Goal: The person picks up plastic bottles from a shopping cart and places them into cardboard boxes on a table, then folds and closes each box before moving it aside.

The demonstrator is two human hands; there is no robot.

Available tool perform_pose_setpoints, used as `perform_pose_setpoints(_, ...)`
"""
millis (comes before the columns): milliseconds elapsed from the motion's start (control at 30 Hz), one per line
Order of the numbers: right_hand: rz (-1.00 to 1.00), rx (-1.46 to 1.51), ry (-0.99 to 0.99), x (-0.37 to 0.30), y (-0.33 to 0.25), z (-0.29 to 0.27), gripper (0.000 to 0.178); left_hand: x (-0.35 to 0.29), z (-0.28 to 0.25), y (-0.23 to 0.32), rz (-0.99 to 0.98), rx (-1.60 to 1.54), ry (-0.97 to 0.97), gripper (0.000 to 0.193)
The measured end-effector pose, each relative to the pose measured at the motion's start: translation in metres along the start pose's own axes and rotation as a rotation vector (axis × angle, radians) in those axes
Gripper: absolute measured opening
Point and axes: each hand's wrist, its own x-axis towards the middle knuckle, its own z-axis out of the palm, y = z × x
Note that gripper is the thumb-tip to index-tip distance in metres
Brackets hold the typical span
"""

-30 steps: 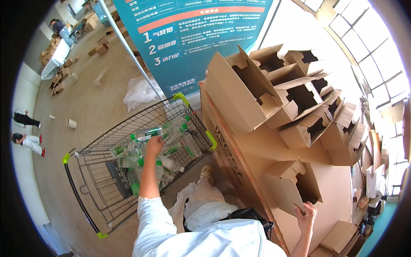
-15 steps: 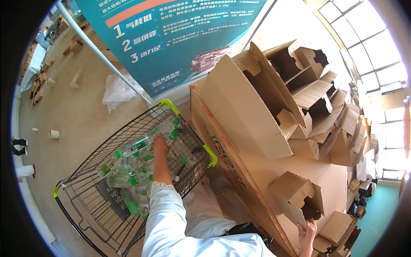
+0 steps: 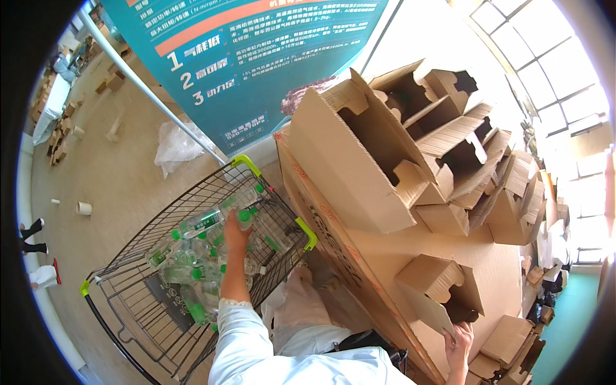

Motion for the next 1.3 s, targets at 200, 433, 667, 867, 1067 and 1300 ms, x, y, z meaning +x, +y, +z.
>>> perform_pose_setpoints(200, -0.082, -0.013, 0.032, -0.005, 0.007, 0.002, 0.017, -0.052, -0.066, -0.007, 0.076, -0.115, 0.571, 0.069)
perform_pose_setpoints(433, -0.259, 0.090, 0.203, -0.016, 0.025, -0.016, 0.030, -0.108, -0.191, 0.160, 0.156, -1.277, 0.530, 0.038)
perform_pose_setpoints(667, -0.343, 0.091, 0.228, -0.030, 0.052, -0.005, 0.015, -0.196, -0.207, 0.388, 0.642, -2.033, -0.587, 0.067)
perform_pose_setpoints(867, -0.314, 0.036, 0.297, -0.042, 0.059, 0.004, 0.010, -0.275, -0.104, 0.497, 1.134, -0.953, -0.912, 0.079)
perform_pose_setpoints(1067, -0.264, 0.075, 0.457, -0.046, 0.065, 0.021, 0.007, -0.297, -0.043, 0.530, 1.502, 0.105, -1.304, 0.072)
perform_pose_setpoints(1300, -0.284, 0.145, 0.469, -0.035, 0.050, 0.029, 0.008, -0.273, 0.062, 0.477, 1.596, 1.058, -1.328, 0.063)
